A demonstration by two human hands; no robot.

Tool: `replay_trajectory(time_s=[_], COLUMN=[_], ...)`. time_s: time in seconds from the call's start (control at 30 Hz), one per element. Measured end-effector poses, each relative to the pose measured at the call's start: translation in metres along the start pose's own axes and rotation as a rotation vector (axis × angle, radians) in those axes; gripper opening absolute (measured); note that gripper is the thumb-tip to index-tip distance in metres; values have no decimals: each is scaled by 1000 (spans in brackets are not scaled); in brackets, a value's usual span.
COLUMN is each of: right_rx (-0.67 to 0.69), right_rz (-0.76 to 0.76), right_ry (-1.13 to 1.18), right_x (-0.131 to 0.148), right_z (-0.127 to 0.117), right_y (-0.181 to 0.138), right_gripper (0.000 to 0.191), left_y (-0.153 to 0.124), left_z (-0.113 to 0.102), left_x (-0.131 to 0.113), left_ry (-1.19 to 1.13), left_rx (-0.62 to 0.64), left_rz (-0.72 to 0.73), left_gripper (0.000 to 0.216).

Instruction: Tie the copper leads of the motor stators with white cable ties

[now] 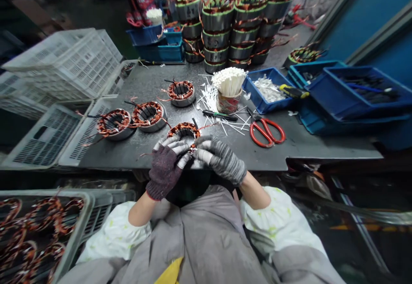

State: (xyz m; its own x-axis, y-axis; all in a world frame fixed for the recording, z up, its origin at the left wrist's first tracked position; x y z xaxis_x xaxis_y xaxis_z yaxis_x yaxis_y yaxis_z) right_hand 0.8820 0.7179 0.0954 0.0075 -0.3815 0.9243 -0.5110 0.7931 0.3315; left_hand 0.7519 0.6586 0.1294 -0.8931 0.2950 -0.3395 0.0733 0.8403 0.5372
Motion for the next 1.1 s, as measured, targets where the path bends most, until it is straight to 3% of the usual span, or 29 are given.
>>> replay_trajectory(time_s=[0.1, 0.23, 0.47, 0.6, 0.7, 0.8, 0.97, 1.1], right_rx=[-138, -223, -246, -244, -143, -89, 231, 377], right_rz=[181, 222, 41, -133, -164, -134, -241, -224], right_ry=[301, 276, -64, -209, -342, -388, -146, -30], right_x=[-27, -27, 6, 22, 19, 3, -12, -13], right_z=[8, 5, -27, -26, -7, -3, 1, 7], right_y=[-15, -38, -3, -11, -23, -13, 34, 52], right_gripper=[37, 37, 24, 29, 30, 22, 22, 22], left_y=[-1, 1, -10, -17, -13, 1, 10, 4], left_z=[3, 4, 4, -17, -24, -19, -12, -15], left_x=[7, 6, -21, -13, -3, -5, -22, -29], left_ry=[14, -15, -75, -35, -9, -1, -28, 18], left_rx=[26, 66, 111, -21, -12, 110, 192, 111], left_rz=[0, 9, 102, 67, 67, 211, 570, 665], left_gripper=[19, 16, 19, 25, 19, 15, 15, 12])
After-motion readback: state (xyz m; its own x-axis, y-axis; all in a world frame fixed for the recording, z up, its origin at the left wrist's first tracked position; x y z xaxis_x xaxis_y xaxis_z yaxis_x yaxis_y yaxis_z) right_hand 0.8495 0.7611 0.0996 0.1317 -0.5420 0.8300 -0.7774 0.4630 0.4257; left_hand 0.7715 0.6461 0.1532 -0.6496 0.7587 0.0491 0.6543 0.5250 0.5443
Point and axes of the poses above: each hand's wrist, its own y-axis towards the middle knuckle, its own z-axis out of the palm, x = y × z, the point moved 10 cm from there along y, towards the middle knuckle, and after that the axes turned 8 degrees about -z, right-handed, at the moved point
